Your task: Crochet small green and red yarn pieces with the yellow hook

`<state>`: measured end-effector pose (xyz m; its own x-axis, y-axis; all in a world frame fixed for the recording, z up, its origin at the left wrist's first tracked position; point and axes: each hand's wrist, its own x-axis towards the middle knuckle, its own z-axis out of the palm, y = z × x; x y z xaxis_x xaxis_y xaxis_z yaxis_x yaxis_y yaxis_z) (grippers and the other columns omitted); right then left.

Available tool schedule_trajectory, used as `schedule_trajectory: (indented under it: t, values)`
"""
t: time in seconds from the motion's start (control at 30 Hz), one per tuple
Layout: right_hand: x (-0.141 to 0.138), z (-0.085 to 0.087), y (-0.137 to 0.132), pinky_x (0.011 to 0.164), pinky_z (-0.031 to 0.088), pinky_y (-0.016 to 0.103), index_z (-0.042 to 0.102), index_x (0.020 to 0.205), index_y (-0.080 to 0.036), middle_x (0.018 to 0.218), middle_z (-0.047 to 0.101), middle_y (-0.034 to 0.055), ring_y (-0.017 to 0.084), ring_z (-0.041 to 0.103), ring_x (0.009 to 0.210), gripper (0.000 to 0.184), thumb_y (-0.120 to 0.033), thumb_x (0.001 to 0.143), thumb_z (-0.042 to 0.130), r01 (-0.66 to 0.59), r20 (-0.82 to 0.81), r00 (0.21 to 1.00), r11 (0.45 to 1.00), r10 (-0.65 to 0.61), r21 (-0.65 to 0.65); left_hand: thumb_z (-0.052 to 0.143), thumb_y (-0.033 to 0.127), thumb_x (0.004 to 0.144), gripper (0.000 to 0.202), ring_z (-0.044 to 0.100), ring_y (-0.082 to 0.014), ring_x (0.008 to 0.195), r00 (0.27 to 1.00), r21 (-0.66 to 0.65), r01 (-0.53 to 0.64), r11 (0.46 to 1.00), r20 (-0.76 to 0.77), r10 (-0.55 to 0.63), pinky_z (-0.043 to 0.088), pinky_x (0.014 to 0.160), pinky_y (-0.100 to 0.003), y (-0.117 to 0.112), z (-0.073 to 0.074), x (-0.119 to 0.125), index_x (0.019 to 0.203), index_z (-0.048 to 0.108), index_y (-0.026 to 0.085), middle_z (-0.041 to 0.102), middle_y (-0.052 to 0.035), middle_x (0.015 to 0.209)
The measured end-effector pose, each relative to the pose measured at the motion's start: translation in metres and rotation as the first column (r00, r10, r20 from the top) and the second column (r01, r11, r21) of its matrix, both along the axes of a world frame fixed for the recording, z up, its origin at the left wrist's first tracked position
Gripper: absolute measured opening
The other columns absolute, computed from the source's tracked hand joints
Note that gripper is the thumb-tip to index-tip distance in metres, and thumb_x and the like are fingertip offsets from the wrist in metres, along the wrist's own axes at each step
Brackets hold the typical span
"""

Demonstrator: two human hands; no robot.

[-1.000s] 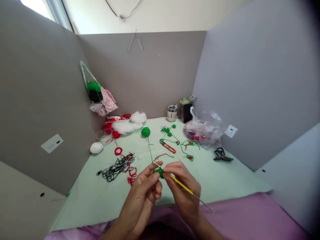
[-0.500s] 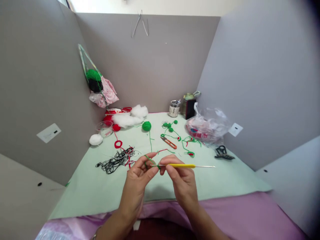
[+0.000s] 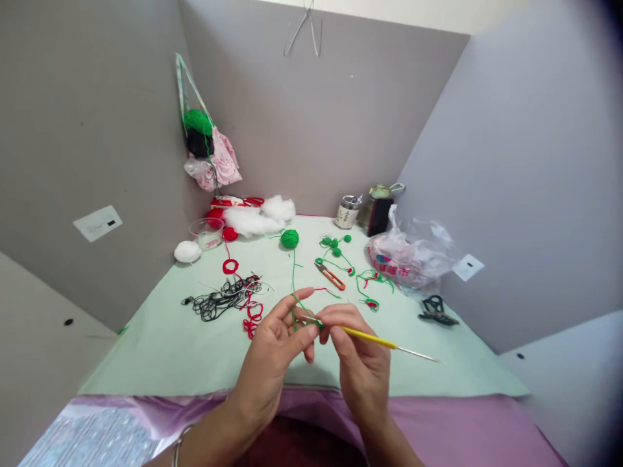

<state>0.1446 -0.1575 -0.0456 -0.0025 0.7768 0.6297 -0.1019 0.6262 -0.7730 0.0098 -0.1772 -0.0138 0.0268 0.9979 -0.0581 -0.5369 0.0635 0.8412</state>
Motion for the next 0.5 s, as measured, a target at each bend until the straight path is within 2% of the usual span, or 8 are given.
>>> schedule_trajectory:
  t: [0.1, 0.17, 0.3, 0.4, 0.5]
  values:
    - [0.002, -0.002, 0.002, 0.071, 0.050, 0.030, 0.079, 0.101, -0.028, 0.081, 0.064, 0.0008, 0.016, 0.061, 0.080, 0.019, -0.025, 0.104, 0.060, -0.013, 0.000, 1.000, 1.000, 0.013, -0.010, 0.086, 0.023, 0.082, 0.049, 0.057, -0.0076, 0.065, 0.999, 0.048, -0.038, 0.998, -0.035, 0.040, 0.048, 0.063, -0.022, 0.002, -0.008, 0.000, 0.128, 0.072, 0.023, 0.062, 0.0033, 0.085]
    - [0.004, -0.002, 0.004, 0.069, 0.049, 0.029, 0.077, 0.099, -0.027, 0.076, 0.060, -0.0010, 0.015, 0.058, 0.075, 0.020, -0.026, 0.105, 0.058, -0.075, -0.026, 0.997, 0.996, 0.074, -0.038, 0.085, 0.023, 0.083, 0.049, 0.059, -0.0089, 0.068, 0.999, 0.074, -0.038, 0.997, -0.030, 0.040, 0.050, 0.068, -0.024, 0.004, -0.013, 0.001, 0.129, 0.071, 0.024, 0.062, 0.0031, 0.086]
    - [0.009, 0.002, 0.004, 0.072, 0.050, 0.028, 0.076, 0.097, -0.025, 0.081, 0.061, -0.0003, 0.014, 0.060, 0.079, 0.020, -0.026, 0.105, 0.057, -0.186, -0.001, 0.982, 0.978, 0.187, -0.099, 0.086, 0.026, 0.084, 0.049, 0.061, -0.0109, 0.073, 0.999, 0.071, -0.022, 0.997, 0.038, 0.019, 0.052, 0.076, -0.027, 0.008, -0.019, 0.003, 0.130, 0.071, 0.025, 0.063, 0.0034, 0.083]
    - [0.013, 0.002, 0.000, 0.074, 0.051, 0.028, 0.074, 0.105, -0.026, 0.090, 0.062, 0.0003, 0.014, 0.061, 0.083, 0.018, -0.024, 0.105, 0.057, -0.121, 0.071, 0.989, 0.987, 0.129, -0.102, 0.087, 0.026, 0.083, 0.050, 0.061, -0.0116, 0.075, 0.999, 0.050, -0.023, 0.998, 0.042, 0.021, 0.051, 0.078, -0.027, 0.010, -0.021, 0.005, 0.130, 0.072, 0.026, 0.064, 0.0032, 0.084]
    - [0.016, -0.001, -0.004, 0.078, 0.052, 0.028, 0.073, 0.117, -0.029, 0.097, 0.064, 0.0015, 0.015, 0.061, 0.089, 0.025, -0.018, 0.106, 0.053, 0.008, 0.183, 0.983, 1.000, -0.003, -0.024, 0.088, 0.025, 0.082, 0.054, 0.060, -0.0115, 0.076, 0.999, 0.038, -0.008, 0.999, 0.043, 0.006, 0.050, 0.079, -0.027, 0.011, -0.021, 0.006, 0.133, 0.071, 0.026, 0.065, 0.0028, 0.085]
